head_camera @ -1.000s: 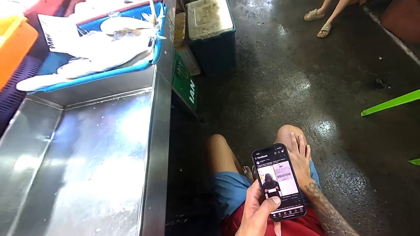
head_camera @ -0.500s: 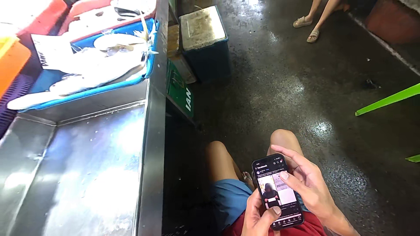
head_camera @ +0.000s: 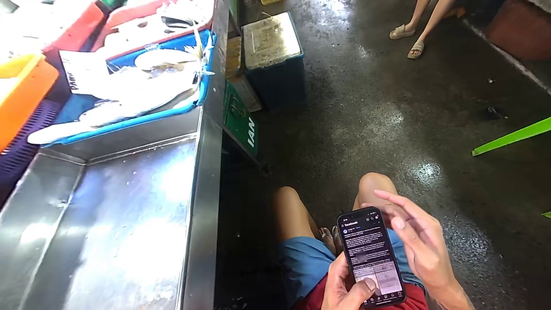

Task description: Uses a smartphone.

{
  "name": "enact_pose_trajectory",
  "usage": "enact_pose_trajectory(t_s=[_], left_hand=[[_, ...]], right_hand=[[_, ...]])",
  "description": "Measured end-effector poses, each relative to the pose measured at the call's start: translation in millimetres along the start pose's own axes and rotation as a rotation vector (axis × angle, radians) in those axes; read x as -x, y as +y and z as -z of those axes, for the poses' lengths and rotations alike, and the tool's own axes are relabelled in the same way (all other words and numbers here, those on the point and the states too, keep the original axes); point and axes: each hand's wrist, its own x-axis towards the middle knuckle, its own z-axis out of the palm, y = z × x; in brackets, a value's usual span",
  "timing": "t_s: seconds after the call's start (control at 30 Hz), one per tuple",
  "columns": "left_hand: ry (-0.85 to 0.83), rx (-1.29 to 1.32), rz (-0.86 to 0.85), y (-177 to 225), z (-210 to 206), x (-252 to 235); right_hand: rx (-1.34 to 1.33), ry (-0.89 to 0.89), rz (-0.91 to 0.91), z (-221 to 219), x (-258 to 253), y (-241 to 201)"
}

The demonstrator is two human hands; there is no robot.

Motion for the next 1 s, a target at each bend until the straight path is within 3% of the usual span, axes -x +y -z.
enact_pose_trajectory(t_s=[0.1,0.17,0.3,0.43,1.0], left_hand=[[0.001,0.033,0.006,1.1,-1.6,1.1],[0.004,0.064,0.008,1.7,-2.3,0.5],[-0.009,0.09,0.014,4.1,-4.0,-3.4],[-0.018,0.075,0.008,6.3,-4.0,-5.5],[0.033,0.029,0.017,5.7,-8.5,-8.0]], right_hand=[[0.221,0.168,-0.008,20.4,-3.8,30.9],[0.601,0.268,-0.088,34.0,-5.1,69.6],[1.122,0.129,-0.303,46.8,4.4,139.9],[1.151,0.116,-0.41,39.5,-1.5,134.4],[1.039,0.163,-0.389,53.0,4.6,143.9]])
